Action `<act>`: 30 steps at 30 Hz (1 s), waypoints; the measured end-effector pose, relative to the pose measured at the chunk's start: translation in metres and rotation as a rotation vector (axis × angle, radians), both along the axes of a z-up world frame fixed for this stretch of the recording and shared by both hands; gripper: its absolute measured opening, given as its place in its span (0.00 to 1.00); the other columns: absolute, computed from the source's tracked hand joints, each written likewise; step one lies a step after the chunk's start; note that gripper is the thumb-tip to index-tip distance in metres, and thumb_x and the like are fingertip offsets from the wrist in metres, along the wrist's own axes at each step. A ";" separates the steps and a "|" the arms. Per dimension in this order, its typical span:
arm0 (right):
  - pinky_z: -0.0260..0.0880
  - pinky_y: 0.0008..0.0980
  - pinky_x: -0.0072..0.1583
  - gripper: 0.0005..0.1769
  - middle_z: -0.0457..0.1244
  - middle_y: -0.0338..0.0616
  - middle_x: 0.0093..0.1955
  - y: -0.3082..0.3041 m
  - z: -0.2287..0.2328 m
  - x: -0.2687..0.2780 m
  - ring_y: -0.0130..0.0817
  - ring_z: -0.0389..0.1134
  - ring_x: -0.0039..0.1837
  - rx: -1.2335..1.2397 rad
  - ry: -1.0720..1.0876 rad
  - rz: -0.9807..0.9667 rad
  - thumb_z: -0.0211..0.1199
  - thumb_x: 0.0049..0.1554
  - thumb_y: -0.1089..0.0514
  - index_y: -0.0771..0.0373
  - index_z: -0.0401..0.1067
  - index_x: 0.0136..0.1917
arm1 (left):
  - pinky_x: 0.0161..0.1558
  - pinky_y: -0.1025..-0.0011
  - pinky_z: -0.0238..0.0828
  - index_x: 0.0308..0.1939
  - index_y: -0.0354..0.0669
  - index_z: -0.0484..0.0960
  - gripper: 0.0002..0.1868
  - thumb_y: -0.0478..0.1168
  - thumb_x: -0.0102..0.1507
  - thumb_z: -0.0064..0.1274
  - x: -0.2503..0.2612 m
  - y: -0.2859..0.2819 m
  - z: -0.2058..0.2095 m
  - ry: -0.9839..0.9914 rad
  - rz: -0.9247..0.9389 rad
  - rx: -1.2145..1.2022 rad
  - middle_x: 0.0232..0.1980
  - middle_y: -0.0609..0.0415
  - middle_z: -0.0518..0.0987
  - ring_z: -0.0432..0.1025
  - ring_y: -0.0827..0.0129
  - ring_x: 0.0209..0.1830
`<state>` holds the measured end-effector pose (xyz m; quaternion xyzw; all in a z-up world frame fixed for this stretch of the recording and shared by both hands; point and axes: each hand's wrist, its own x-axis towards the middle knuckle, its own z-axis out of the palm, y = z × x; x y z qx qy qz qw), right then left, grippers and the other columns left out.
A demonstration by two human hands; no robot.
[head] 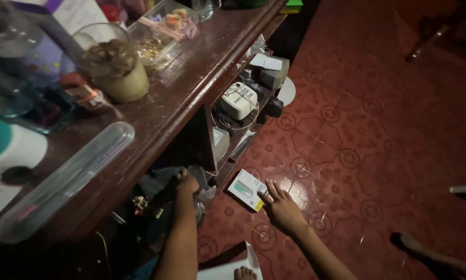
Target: The person wipes several boxes and items on a cluttered shelf using a dark cloth. They pick up a red and blue box, wipe it, open it, and place it back. They also wipe a black box and a white box, then handle a trophy and a medal before placing them back on the shelf.
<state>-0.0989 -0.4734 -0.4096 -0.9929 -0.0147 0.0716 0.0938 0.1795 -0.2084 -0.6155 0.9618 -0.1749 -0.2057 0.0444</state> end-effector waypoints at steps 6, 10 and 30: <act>0.56 0.49 0.71 0.28 0.49 0.56 0.79 0.009 0.029 0.014 0.54 0.49 0.79 -0.023 0.083 0.035 0.56 0.60 0.50 0.51 0.61 0.73 | 0.76 0.61 0.54 0.67 0.23 0.69 0.27 0.33 0.64 0.48 -0.043 0.019 0.046 -0.276 0.330 -0.772 0.75 0.36 0.64 0.58 0.45 0.75; 0.67 0.45 0.65 0.29 0.58 0.53 0.74 0.029 0.075 0.026 0.51 0.64 0.69 0.176 0.269 -0.077 0.52 0.63 0.52 0.48 0.58 0.77 | 0.72 0.55 0.52 0.65 0.22 0.68 0.26 0.35 0.66 0.52 -0.121 0.003 0.130 -0.464 0.459 -1.107 0.75 0.31 0.58 0.56 0.41 0.75; 0.72 0.33 0.55 0.25 0.71 0.47 0.54 -0.011 0.244 0.008 0.33 0.70 0.55 0.852 -0.057 -0.265 0.60 0.52 0.68 0.66 0.71 0.64 | 0.64 0.63 0.71 0.57 0.34 0.80 0.15 0.37 0.68 0.48 -0.318 0.079 0.626 -0.600 0.262 -1.487 0.68 0.39 0.70 0.73 0.57 0.62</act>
